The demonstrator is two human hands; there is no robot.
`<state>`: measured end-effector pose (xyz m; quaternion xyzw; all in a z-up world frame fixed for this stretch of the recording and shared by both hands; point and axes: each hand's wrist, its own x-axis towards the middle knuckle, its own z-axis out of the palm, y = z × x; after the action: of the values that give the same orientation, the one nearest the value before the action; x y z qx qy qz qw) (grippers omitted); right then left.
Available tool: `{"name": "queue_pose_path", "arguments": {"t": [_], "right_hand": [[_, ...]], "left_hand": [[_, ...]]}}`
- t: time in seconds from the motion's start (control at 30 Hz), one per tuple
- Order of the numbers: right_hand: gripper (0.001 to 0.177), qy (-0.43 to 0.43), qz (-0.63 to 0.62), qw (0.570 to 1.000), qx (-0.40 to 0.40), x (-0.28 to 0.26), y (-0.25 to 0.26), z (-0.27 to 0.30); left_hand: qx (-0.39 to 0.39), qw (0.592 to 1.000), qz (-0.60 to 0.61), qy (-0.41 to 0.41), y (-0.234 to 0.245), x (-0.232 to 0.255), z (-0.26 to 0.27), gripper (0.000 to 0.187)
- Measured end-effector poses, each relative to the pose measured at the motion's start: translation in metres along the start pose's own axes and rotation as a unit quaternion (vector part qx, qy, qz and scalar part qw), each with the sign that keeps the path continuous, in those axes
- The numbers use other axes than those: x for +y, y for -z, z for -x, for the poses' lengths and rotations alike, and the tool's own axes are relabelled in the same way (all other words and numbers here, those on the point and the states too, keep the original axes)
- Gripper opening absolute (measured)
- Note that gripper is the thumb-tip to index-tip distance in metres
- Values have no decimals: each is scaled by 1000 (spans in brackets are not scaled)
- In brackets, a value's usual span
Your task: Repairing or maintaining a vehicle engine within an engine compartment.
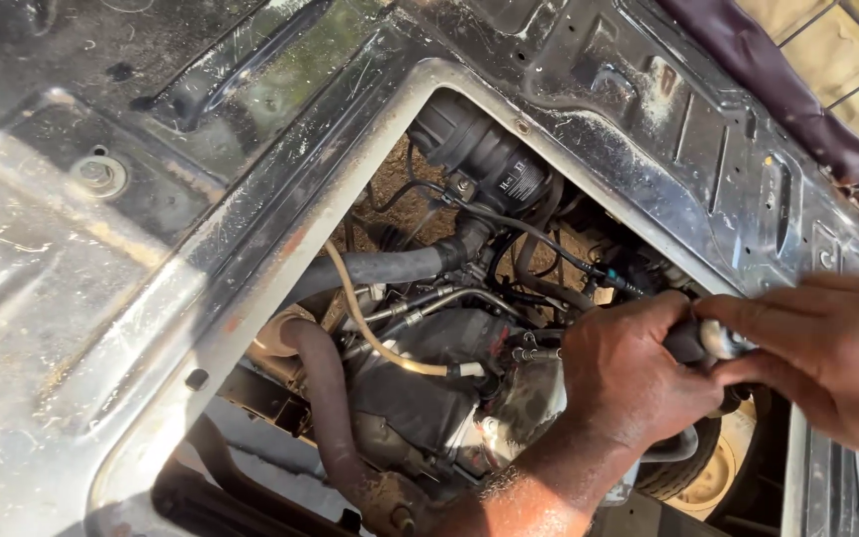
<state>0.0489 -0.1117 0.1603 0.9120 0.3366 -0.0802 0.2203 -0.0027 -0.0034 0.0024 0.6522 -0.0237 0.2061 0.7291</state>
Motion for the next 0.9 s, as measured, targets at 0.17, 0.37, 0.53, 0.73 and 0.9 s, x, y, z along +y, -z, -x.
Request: {"name": "queue_pose_path", "arguments": {"t": [0.17, 0.37, 0.53, 0.73, 0.9], "right_hand": [[48, -3, 30, 997, -74, 13, -8, 7], [47, 72, 15, 996, 46, 4, 0, -2], [49, -157, -15, 978, -135, -36, 20, -12], [49, 191, 100, 966, 144, 4, 9, -1], [57, 118, 81, 983, 114, -4, -9, 3]], "left_hand": [[-3, 1000, -8, 12, 3, 6, -9, 23], [2, 1000, 22, 10, 7, 7, -5, 24], [2, 1000, 15, 19, 7, 6, -8, 30], [-12, 999, -3, 34, 4, 7, -5, 14], [18, 1000, 19, 7, 8, 9, -3, 26]]}}
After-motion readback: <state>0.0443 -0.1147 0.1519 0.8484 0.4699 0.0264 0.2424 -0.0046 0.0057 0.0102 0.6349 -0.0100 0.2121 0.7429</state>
